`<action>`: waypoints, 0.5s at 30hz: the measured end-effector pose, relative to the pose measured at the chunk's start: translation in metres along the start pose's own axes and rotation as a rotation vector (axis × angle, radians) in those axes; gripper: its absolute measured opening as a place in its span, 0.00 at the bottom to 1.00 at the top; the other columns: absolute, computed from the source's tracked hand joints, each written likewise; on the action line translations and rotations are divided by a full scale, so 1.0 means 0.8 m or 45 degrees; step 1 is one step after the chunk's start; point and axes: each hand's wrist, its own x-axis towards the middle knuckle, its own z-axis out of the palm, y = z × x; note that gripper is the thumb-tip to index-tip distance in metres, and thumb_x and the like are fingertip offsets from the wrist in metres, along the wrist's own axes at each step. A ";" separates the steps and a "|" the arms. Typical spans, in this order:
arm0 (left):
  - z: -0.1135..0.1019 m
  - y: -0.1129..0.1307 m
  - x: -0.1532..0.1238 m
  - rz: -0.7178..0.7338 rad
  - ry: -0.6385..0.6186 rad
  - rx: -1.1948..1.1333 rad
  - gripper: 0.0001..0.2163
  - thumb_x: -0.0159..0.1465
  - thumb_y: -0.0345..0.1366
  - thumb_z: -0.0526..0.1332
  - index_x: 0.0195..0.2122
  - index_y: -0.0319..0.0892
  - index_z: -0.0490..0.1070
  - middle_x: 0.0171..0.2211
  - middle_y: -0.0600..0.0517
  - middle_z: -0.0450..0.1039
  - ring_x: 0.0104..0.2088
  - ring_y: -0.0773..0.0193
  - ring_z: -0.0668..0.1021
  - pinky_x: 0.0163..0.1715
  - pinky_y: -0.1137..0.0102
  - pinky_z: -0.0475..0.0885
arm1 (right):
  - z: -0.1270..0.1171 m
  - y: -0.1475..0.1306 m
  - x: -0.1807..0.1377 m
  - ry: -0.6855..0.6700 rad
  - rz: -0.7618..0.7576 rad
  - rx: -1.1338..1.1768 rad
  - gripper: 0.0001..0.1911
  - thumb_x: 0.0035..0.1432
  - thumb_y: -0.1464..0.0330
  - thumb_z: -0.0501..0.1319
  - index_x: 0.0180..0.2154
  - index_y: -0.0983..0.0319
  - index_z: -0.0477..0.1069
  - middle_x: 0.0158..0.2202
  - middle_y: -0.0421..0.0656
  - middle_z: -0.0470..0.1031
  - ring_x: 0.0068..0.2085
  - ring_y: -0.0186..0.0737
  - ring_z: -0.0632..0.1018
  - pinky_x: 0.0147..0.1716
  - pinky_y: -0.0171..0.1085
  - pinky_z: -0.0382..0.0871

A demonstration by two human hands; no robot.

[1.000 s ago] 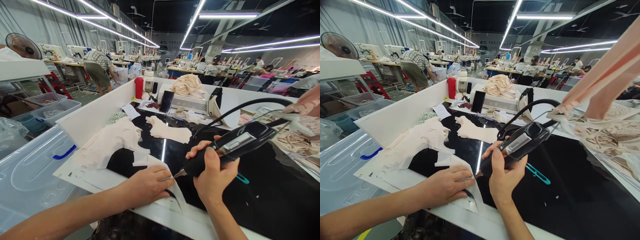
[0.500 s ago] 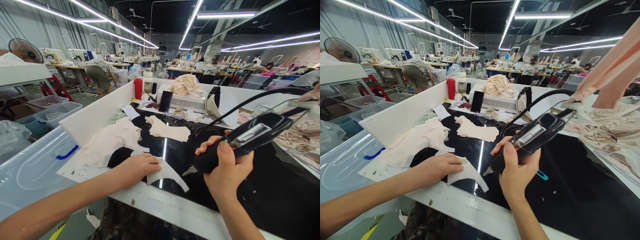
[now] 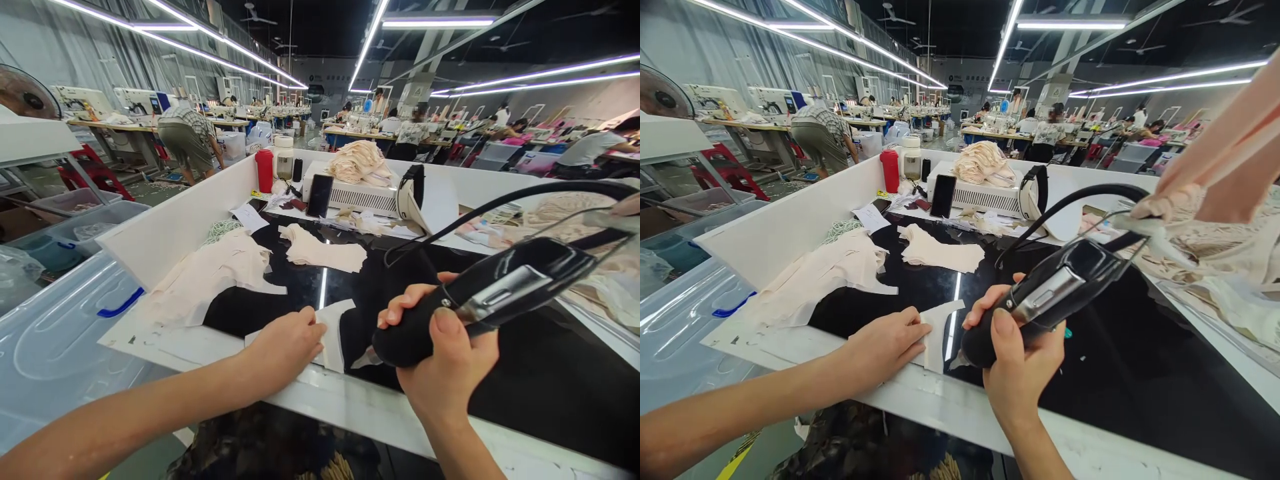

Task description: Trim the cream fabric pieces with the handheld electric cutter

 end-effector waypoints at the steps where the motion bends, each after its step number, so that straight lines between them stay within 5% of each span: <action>1: 0.000 0.001 0.001 -0.006 -0.004 0.027 0.03 0.76 0.32 0.63 0.44 0.40 0.76 0.41 0.49 0.72 0.35 0.60 0.78 0.36 0.68 0.75 | 0.000 0.000 -0.002 -0.002 0.000 0.004 0.22 0.54 0.60 0.76 0.47 0.56 0.72 0.28 0.35 0.76 0.21 0.36 0.76 0.20 0.36 0.75; 15: 0.009 0.009 0.000 0.018 -0.045 0.296 0.08 0.80 0.36 0.60 0.50 0.38 0.76 0.42 0.46 0.75 0.43 0.55 0.82 0.39 0.64 0.77 | 0.000 0.015 -0.013 -0.007 -0.009 -0.043 0.23 0.57 0.59 0.75 0.49 0.56 0.71 0.31 0.35 0.76 0.23 0.36 0.76 0.24 0.38 0.76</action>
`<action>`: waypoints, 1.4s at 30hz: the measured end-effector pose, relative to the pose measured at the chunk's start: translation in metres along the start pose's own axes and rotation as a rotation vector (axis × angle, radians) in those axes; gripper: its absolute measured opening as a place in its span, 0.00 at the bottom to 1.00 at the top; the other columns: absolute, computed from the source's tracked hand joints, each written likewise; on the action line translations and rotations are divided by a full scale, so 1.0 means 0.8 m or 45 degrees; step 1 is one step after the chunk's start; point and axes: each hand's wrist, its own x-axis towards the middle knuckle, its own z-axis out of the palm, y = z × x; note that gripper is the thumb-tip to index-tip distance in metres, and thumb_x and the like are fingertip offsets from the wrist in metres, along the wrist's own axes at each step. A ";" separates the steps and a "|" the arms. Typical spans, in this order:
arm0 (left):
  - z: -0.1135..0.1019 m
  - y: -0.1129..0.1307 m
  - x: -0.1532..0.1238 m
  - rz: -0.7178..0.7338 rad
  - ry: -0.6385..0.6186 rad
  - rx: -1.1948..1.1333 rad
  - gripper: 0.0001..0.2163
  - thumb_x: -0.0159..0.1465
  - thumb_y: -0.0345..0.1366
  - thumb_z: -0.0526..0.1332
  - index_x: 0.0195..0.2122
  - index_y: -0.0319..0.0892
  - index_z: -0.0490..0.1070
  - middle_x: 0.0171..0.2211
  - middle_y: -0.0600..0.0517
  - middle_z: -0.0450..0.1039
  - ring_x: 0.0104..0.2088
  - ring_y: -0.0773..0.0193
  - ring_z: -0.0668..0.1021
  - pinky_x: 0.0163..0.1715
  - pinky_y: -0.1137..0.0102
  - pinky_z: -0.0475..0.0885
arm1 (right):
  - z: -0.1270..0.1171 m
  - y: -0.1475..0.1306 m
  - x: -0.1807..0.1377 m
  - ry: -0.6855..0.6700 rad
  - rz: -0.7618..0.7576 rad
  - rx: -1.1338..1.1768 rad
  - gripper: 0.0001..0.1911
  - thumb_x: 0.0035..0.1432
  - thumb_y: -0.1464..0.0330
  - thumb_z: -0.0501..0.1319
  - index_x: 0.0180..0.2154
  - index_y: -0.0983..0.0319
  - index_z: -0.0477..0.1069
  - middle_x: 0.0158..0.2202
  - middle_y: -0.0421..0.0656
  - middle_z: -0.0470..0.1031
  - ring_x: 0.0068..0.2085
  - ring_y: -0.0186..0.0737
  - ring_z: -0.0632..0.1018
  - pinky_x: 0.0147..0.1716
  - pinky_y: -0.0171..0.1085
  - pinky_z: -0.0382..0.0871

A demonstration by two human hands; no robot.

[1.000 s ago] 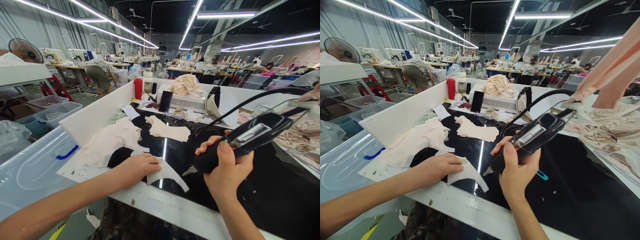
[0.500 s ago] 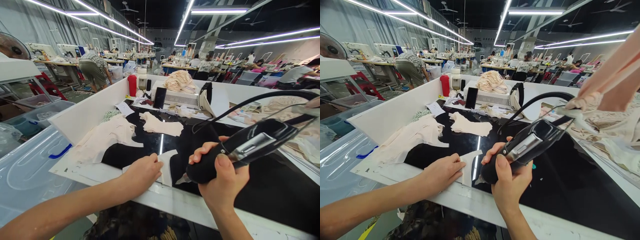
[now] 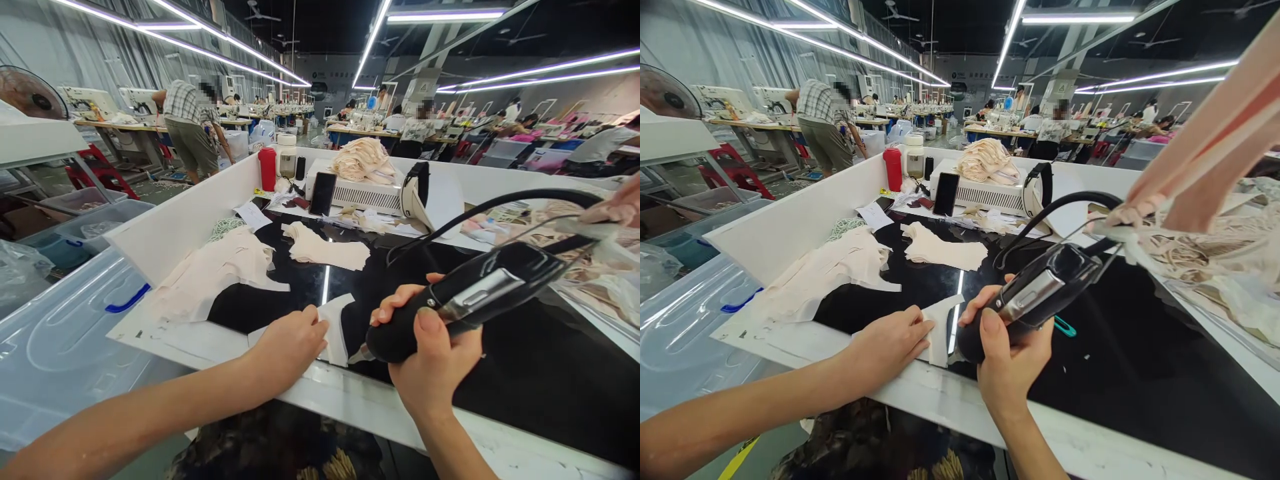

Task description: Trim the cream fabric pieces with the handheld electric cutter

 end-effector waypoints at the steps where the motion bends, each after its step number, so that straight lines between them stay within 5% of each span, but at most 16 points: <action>1: 0.001 0.001 0.000 -0.023 0.006 -0.008 0.08 0.80 0.36 0.60 0.50 0.38 0.76 0.43 0.47 0.75 0.41 0.56 0.82 0.37 0.65 0.77 | 0.000 0.001 0.000 -0.002 -0.009 -0.005 0.23 0.57 0.58 0.75 0.49 0.56 0.71 0.31 0.35 0.76 0.23 0.36 0.76 0.24 0.38 0.76; 7: 0.021 0.016 -0.001 -0.239 0.106 0.046 0.08 0.79 0.33 0.58 0.44 0.39 0.76 0.37 0.48 0.75 0.28 0.59 0.80 0.19 0.68 0.60 | -0.001 0.007 0.011 -0.012 -0.057 -0.011 0.24 0.56 0.58 0.76 0.49 0.56 0.71 0.30 0.34 0.75 0.23 0.36 0.76 0.23 0.38 0.75; 11: 0.032 0.018 -0.003 -0.186 0.336 0.148 0.13 0.78 0.30 0.58 0.33 0.40 0.71 0.29 0.50 0.71 0.23 0.61 0.74 0.16 0.67 0.54 | -0.002 0.012 0.020 -0.008 -0.080 -0.025 0.23 0.57 0.58 0.76 0.49 0.56 0.70 0.30 0.34 0.76 0.23 0.35 0.76 0.23 0.37 0.76; 15: 0.026 0.013 -0.005 0.189 0.623 0.181 0.11 0.74 0.23 0.58 0.33 0.40 0.70 0.30 0.51 0.69 0.29 0.60 0.74 0.25 0.67 0.68 | -0.003 0.013 0.022 -0.013 -0.078 -0.019 0.23 0.57 0.59 0.76 0.49 0.56 0.70 0.30 0.34 0.76 0.23 0.35 0.76 0.23 0.37 0.76; 21: 0.031 0.013 0.003 0.622 0.667 -0.067 0.11 0.76 0.22 0.54 0.41 0.38 0.75 0.38 0.48 0.76 0.41 0.61 0.79 0.43 0.69 0.78 | -0.002 0.009 0.021 0.007 -0.055 -0.009 0.25 0.55 0.57 0.77 0.48 0.56 0.71 0.30 0.33 0.76 0.22 0.34 0.76 0.22 0.37 0.76; 30: 0.046 -0.010 0.007 0.650 0.607 -0.187 0.11 0.79 0.24 0.54 0.55 0.34 0.75 0.47 0.44 0.81 0.52 0.60 0.83 0.54 0.69 0.80 | -0.003 0.009 0.020 -0.009 -0.041 0.014 0.25 0.55 0.58 0.77 0.49 0.56 0.71 0.30 0.34 0.77 0.23 0.35 0.76 0.23 0.37 0.77; 42: 0.046 -0.019 0.014 0.597 0.709 -0.196 0.07 0.78 0.34 0.61 0.51 0.38 0.77 0.47 0.45 0.80 0.53 0.57 0.81 0.60 0.61 0.76 | -0.002 0.007 0.020 0.015 -0.019 0.008 0.26 0.53 0.58 0.78 0.48 0.57 0.71 0.29 0.34 0.77 0.22 0.36 0.76 0.22 0.38 0.77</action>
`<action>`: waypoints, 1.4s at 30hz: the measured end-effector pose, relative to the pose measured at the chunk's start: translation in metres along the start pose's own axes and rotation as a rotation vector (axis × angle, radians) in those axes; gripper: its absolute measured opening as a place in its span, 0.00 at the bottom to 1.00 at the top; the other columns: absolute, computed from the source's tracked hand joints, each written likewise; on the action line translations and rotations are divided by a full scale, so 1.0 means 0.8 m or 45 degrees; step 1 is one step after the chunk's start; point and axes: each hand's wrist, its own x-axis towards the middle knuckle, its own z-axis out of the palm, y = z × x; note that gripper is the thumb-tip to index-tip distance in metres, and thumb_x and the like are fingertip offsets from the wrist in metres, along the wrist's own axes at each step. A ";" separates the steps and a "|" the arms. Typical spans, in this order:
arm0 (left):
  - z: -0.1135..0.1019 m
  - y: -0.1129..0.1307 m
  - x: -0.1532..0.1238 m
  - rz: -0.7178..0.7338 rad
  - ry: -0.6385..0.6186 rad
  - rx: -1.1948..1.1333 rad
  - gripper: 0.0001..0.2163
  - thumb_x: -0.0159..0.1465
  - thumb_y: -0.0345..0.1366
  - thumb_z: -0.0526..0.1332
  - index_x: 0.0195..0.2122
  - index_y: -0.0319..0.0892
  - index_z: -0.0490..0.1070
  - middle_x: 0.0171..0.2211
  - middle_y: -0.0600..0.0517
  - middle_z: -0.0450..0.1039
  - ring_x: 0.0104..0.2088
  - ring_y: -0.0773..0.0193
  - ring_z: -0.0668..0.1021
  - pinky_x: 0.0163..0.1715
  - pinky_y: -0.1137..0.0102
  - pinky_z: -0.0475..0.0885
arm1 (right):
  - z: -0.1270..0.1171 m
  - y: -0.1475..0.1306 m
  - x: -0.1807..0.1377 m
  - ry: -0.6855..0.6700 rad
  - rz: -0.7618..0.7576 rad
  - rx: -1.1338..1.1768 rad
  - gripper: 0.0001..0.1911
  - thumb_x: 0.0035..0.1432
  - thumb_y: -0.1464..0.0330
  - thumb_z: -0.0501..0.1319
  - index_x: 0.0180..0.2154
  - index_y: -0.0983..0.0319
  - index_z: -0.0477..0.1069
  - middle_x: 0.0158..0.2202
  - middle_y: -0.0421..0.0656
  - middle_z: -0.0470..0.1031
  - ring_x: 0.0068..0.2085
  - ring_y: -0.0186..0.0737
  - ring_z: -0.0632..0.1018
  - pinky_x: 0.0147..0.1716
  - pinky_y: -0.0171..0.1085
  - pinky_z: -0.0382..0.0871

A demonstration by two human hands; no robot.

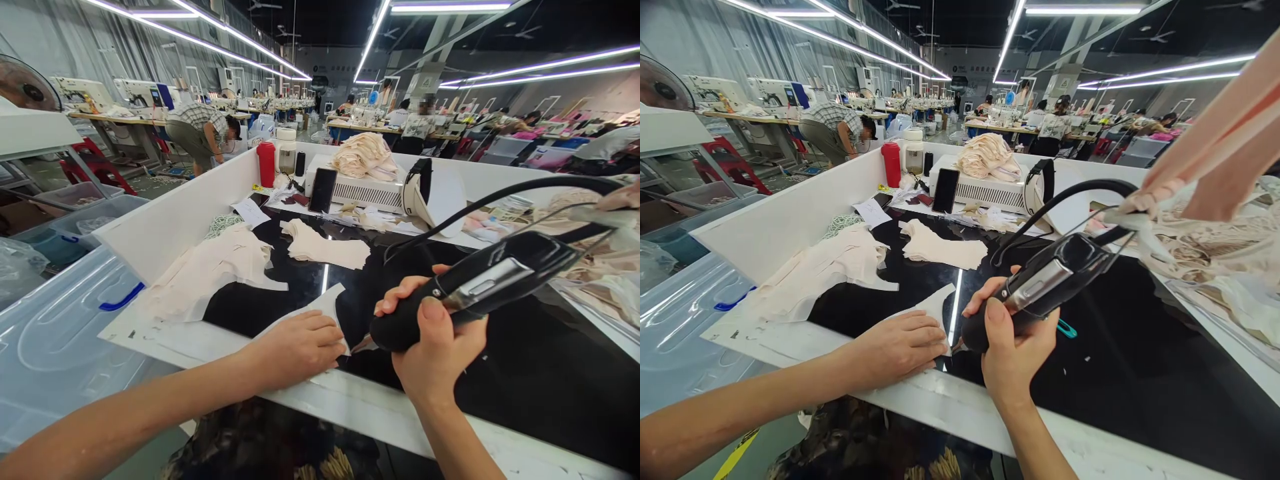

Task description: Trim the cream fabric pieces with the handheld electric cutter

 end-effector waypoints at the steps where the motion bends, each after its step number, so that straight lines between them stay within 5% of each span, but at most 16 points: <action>1: -0.002 -0.001 0.000 0.002 0.000 0.003 0.07 0.78 0.34 0.61 0.51 0.38 0.77 0.47 0.45 0.80 0.53 0.56 0.81 0.60 0.61 0.76 | 0.001 0.000 0.000 -0.002 -0.008 -0.001 0.25 0.53 0.58 0.78 0.48 0.57 0.71 0.29 0.33 0.77 0.22 0.35 0.76 0.22 0.37 0.77; 16: -0.009 -0.007 -0.002 -0.034 -0.145 -0.114 0.10 0.80 0.35 0.59 0.56 0.38 0.75 0.49 0.43 0.79 0.52 0.56 0.81 0.59 0.62 0.76 | 0.003 -0.004 0.000 -0.015 -0.032 -0.031 0.25 0.55 0.57 0.77 0.48 0.56 0.71 0.29 0.33 0.76 0.21 0.36 0.76 0.22 0.38 0.76; 42: -0.007 -0.003 -0.010 -0.119 -0.060 -0.192 0.11 0.78 0.37 0.61 0.56 0.42 0.79 0.57 0.39 0.76 0.56 0.53 0.80 0.61 0.61 0.77 | 0.019 0.008 0.012 0.030 -0.043 -0.007 0.24 0.54 0.59 0.76 0.47 0.56 0.70 0.27 0.32 0.75 0.21 0.35 0.75 0.21 0.36 0.73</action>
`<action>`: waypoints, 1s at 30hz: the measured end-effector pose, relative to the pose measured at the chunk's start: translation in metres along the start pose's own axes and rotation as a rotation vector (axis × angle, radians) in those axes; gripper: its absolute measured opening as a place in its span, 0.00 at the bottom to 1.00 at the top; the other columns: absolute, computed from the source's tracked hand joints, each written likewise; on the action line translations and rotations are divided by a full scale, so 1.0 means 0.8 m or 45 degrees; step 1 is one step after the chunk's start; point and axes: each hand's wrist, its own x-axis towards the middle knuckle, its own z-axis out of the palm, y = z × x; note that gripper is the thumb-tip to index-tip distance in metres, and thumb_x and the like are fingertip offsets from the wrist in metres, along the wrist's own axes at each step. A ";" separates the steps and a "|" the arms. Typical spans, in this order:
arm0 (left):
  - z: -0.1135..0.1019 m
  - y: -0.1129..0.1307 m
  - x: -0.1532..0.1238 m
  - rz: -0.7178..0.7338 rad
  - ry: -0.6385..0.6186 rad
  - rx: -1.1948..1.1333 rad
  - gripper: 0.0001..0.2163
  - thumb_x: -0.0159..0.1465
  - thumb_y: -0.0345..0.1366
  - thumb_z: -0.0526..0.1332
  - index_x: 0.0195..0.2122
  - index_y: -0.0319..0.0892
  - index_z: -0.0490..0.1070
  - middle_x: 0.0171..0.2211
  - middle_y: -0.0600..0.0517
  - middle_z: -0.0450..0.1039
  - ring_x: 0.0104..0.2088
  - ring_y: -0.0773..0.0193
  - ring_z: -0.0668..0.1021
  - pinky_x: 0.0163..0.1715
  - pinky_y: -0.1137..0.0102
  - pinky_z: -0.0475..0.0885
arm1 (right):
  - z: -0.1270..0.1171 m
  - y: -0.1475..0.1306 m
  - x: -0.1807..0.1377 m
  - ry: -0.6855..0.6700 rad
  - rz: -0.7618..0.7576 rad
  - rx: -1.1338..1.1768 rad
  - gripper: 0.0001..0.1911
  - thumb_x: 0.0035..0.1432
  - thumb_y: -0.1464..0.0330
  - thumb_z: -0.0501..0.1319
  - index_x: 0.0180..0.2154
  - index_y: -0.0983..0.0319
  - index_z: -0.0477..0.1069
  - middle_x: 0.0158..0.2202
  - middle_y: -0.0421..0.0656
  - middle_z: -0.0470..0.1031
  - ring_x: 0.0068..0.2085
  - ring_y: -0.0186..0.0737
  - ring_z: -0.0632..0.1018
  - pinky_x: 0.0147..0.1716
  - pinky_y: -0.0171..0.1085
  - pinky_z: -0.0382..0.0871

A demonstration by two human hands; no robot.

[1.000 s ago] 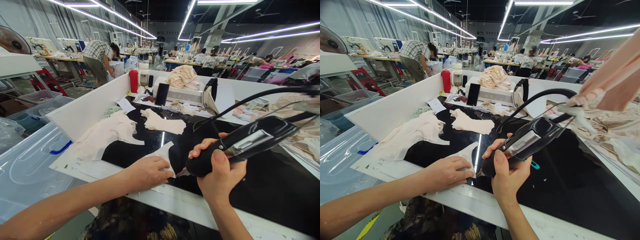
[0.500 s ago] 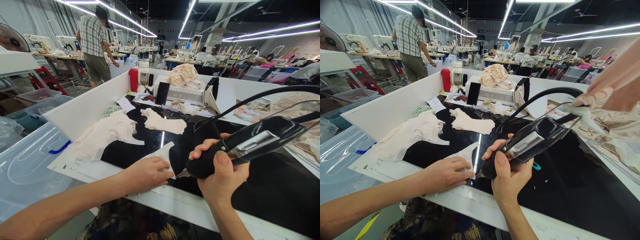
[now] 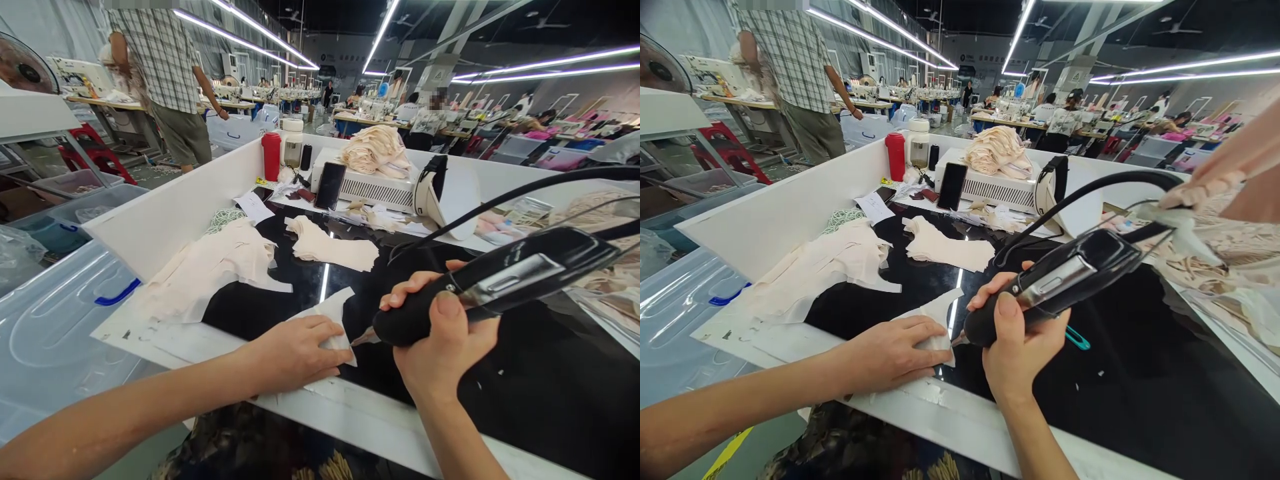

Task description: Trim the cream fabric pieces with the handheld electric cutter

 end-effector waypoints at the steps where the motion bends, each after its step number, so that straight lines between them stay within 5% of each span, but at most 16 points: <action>1: -0.001 0.000 0.000 -0.010 -0.006 -0.009 0.11 0.78 0.38 0.61 0.57 0.43 0.79 0.58 0.38 0.75 0.56 0.52 0.80 0.61 0.60 0.77 | 0.000 0.000 0.000 -0.007 0.002 -0.002 0.24 0.54 0.59 0.76 0.47 0.57 0.70 0.28 0.33 0.75 0.21 0.35 0.75 0.21 0.36 0.73; 20: -0.005 0.004 -0.002 -0.087 -0.019 -0.026 0.12 0.78 0.39 0.62 0.58 0.46 0.79 0.60 0.40 0.74 0.59 0.52 0.77 0.64 0.60 0.74 | 0.010 0.010 0.007 -0.015 0.015 0.009 0.24 0.54 0.60 0.76 0.47 0.56 0.70 0.28 0.32 0.77 0.21 0.35 0.75 0.20 0.36 0.75; 30: 0.008 0.076 -0.013 -0.194 0.021 0.223 0.22 0.74 0.46 0.68 0.62 0.37 0.73 0.56 0.39 0.79 0.62 0.49 0.77 0.67 0.58 0.71 | -0.003 -0.008 -0.010 -0.088 0.056 0.007 0.22 0.54 0.60 0.76 0.47 0.56 0.71 0.28 0.33 0.77 0.20 0.36 0.76 0.21 0.37 0.76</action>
